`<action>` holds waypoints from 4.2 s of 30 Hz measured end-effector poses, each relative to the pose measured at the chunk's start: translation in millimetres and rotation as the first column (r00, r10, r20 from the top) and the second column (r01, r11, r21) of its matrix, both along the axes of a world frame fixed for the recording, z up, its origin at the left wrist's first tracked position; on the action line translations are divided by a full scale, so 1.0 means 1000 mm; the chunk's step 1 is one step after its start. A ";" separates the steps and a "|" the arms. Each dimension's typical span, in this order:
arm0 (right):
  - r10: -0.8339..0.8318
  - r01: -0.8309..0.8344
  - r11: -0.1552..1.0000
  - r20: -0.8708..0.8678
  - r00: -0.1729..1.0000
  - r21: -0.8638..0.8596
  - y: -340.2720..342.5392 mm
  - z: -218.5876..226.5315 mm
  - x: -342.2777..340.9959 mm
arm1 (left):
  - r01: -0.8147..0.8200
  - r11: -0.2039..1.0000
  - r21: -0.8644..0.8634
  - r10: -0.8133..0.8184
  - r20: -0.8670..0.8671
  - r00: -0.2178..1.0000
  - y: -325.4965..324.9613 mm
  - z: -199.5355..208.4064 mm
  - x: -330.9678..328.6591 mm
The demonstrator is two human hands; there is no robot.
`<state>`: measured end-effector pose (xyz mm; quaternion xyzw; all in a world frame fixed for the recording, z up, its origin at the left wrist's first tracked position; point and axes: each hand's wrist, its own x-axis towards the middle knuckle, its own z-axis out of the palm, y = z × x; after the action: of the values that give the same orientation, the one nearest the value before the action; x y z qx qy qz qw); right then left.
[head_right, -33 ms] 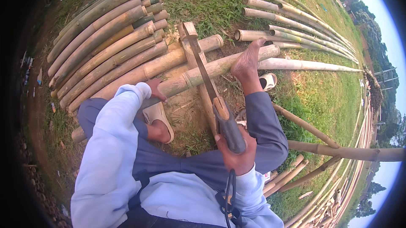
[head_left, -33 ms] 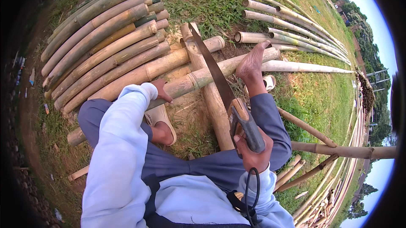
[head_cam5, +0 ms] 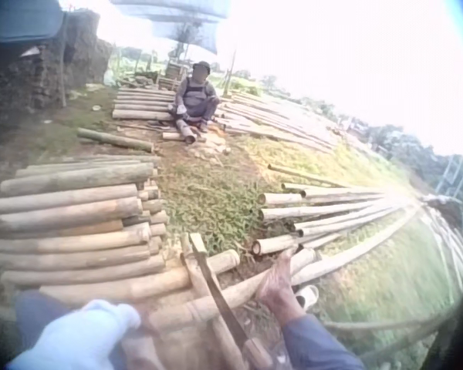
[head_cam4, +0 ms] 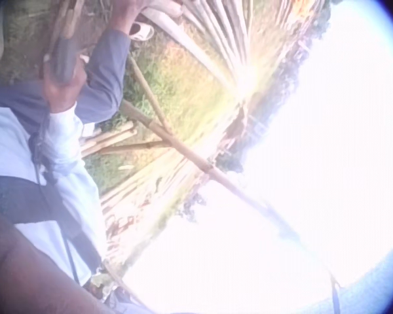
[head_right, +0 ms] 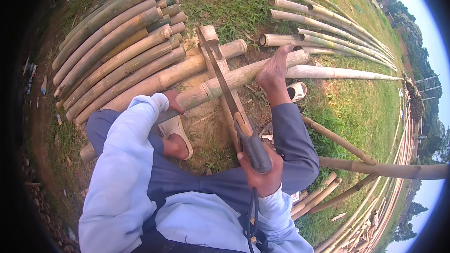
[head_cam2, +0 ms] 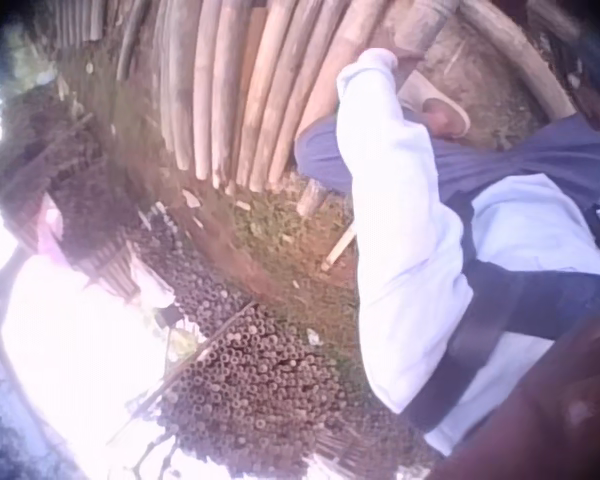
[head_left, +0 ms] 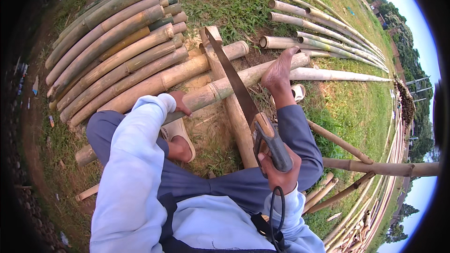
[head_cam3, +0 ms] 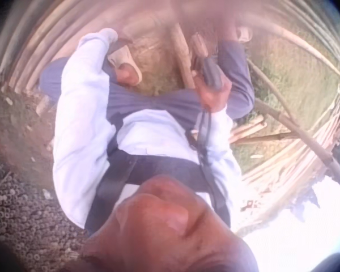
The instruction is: The person sits on the ground and uses a hand saw to cut a long bamboo pole into shorter sections. The person holds the bamboo steady with one hand and saws with the other, then moves the cut piece aside.
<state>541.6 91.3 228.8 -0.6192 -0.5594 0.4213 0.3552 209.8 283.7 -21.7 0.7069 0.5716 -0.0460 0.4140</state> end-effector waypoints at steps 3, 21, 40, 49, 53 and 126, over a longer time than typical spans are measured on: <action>0.006 -0.009 0.998 -0.055 0.998 -0.062 0.001 -0.009 -0.007 | -0.019 0.998 -0.056 0.017 -0.047 0.999 -0.002 0.009 0.010; -0.089 0.078 0.989 -0.087 0.992 -0.124 -0.017 -0.071 -0.015 | 0.157 0.856 0.493 0.099 -0.454 0.886 0.013 0.025 0.019; -0.023 0.022 0.999 -0.027 0.999 -0.048 -0.002 -0.098 -0.018 | 0.154 0.840 0.521 0.096 -0.420 0.902 0.031 0.031 0.009; -0.038 0.039 0.999 0.060 0.997 -0.019 -0.029 -0.081 -0.024 | 0.168 0.869 0.465 0.043 -0.410 0.911 0.033 0.035 0.010; -0.003 0.003 1.000 -0.005 1.000 -0.005 0.025 -0.097 -0.045 | 0.182 0.877 0.445 0.038 -0.442 0.896 0.029 0.033 0.005; 0.027 -0.027 1.000 0.011 1.000 -0.013 0.087 -0.155 -0.073 | 0.179 0.890 0.420 0.012 -0.415 0.910 0.047 0.041 0.001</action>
<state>469.1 178.4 74.1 -0.6161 -0.5668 0.4262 0.3426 211.2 331.2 19.7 0.7823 0.6084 -0.0768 0.1092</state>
